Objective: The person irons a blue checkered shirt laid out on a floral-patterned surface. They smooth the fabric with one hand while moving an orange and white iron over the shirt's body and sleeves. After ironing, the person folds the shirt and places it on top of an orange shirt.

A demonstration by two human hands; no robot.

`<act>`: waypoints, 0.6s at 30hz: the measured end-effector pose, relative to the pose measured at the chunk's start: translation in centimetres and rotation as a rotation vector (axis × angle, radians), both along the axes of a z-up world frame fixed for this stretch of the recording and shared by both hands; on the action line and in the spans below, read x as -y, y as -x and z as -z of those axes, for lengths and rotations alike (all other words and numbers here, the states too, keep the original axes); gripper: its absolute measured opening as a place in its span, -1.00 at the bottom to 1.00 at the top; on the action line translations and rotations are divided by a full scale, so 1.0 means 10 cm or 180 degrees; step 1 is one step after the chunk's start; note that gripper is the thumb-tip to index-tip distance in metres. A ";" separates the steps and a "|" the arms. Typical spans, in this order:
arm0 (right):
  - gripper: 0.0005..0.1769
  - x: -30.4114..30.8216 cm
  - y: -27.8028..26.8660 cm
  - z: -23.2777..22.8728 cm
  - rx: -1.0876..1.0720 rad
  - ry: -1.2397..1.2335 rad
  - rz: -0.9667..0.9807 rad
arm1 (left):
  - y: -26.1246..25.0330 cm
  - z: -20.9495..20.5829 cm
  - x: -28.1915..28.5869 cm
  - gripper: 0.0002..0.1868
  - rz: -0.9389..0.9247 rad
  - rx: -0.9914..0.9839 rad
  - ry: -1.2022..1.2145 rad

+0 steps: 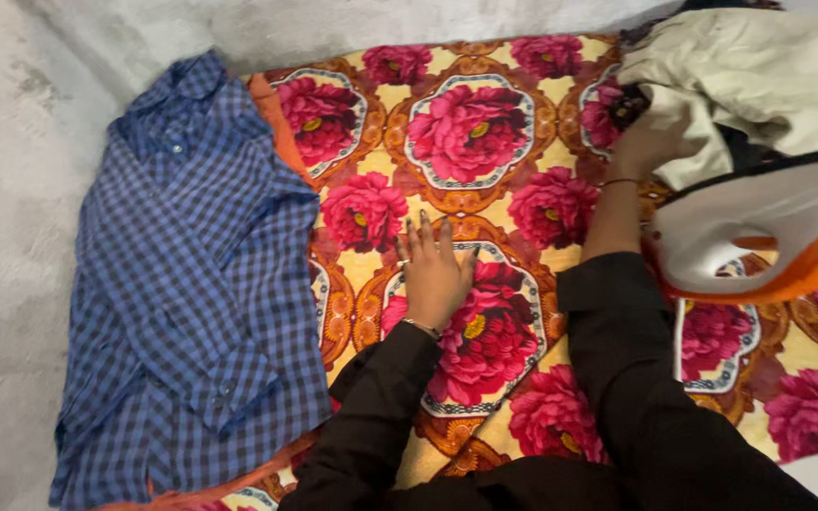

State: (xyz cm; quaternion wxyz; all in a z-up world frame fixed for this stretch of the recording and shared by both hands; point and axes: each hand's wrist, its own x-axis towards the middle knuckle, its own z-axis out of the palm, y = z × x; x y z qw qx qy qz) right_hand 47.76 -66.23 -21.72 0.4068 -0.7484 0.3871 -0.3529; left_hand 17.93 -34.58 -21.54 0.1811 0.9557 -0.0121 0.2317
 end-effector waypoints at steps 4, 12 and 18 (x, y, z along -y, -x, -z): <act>-0.46 0.31 -0.17 0.03 0.0261 -0.0054 0.0143 | -0.01 0.01 0.00 -0.24 0.0035 0.0001 0.0054; -0.37 0.54 -0.06 0.15 0.1136 -0.0612 -0.0277 | 0.01 0.03 -0.03 -0.25 0.0101 -0.0016 0.0204; -0.32 0.41 -0.18 0.14 0.1412 0.0459 -0.0378 | 0.01 0.09 -0.02 -0.25 0.0081 0.0049 0.0159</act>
